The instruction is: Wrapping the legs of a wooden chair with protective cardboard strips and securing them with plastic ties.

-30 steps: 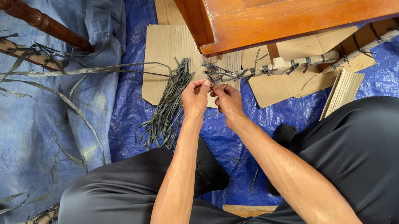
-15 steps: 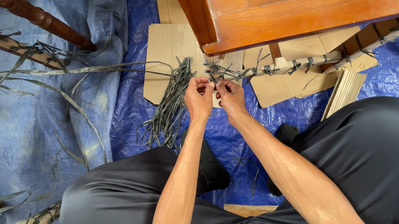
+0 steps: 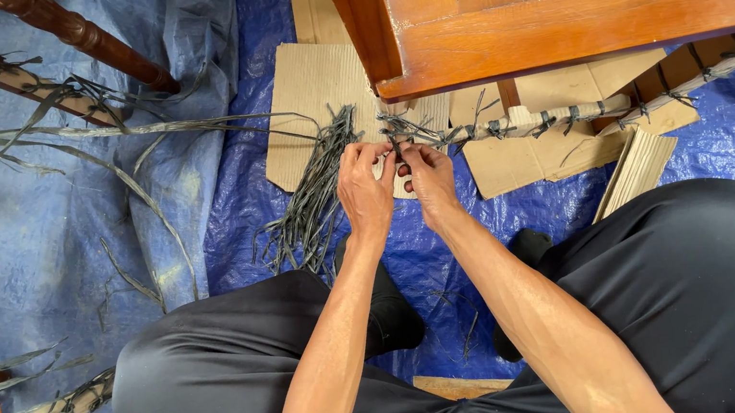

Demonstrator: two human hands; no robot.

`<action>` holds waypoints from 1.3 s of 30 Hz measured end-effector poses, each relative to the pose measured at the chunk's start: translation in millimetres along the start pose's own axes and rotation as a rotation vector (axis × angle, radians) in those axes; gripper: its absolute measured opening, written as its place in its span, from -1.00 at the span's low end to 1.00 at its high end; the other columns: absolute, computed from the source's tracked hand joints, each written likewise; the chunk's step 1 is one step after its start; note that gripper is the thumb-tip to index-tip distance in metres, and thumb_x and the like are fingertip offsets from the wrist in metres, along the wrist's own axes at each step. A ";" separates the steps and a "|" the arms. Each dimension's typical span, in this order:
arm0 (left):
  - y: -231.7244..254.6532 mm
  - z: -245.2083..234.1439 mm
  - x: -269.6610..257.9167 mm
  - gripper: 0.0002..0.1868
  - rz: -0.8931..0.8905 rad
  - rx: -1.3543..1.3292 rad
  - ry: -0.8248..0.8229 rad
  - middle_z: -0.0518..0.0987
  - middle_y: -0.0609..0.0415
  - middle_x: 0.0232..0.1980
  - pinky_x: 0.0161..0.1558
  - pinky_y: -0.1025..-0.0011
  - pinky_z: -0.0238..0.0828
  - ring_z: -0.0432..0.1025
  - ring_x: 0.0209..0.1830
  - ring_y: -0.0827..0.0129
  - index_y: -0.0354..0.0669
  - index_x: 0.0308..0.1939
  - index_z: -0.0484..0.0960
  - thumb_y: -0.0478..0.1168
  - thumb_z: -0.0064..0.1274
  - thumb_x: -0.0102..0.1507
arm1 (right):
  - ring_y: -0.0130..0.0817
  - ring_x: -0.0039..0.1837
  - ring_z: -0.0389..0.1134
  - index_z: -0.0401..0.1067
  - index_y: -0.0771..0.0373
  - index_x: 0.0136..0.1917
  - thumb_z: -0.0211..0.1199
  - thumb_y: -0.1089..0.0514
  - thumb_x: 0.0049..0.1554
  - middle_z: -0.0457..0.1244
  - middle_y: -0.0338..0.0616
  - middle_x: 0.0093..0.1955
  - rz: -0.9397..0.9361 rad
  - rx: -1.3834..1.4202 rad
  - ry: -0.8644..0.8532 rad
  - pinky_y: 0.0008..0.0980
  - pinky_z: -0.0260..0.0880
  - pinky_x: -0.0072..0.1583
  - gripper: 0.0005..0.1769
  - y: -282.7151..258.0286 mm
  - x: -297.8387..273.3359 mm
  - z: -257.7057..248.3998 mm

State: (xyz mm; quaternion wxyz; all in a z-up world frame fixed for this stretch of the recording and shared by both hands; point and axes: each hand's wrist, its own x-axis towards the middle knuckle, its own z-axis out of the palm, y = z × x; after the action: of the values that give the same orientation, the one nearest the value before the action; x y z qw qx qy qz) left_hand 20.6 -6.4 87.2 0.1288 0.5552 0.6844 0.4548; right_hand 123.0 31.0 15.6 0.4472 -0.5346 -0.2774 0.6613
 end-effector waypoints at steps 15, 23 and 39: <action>-26.4 2.8 17.2 -0.86 -0.041 -0.151 -0.044 0.60 -0.09 -0.14 -0.13 0.26 0.47 0.53 -0.19 0.12 -0.33 -0.12 0.57 -0.30 0.10 0.31 | -0.51 -0.18 0.36 0.46 0.21 -0.02 0.22 -0.03 0.22 0.39 -0.22 -0.10 0.087 0.075 0.098 -0.50 0.30 -0.25 -0.74 -9.0 -3.0 -18.3; -123.5 5.0 -20.7 -0.78 -0.248 -0.178 -0.013 0.62 -0.02 -0.10 -0.06 0.31 0.50 0.54 -0.11 0.18 -0.24 -0.02 0.60 -0.28 0.12 0.26 | -0.40 -0.15 0.43 0.45 0.26 0.05 0.15 -0.03 0.21 0.41 -0.15 -0.08 0.180 -0.149 0.093 -0.45 0.39 -0.23 -0.68 56.0 -10.3 -76.6; -188.2 -2.1 -115.5 -0.60 -0.530 0.486 -0.419 0.20 -0.08 0.52 0.39 0.03 0.01 0.01 0.52 -0.01 -0.08 0.07 0.70 -0.14 0.26 0.15 | -0.43 -0.16 0.45 0.46 0.30 0.07 0.13 0.11 0.27 0.42 -0.12 -0.07 0.220 -0.663 0.026 -0.42 0.44 -0.23 -0.77 113.4 -23.4 -130.1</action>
State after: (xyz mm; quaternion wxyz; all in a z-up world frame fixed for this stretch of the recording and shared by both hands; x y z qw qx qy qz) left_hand -61.3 -103.0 -93.7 0.2430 0.4545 0.8501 0.1084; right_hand 214.5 -54.9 -105.1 0.1786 -0.6857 -0.4120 0.5728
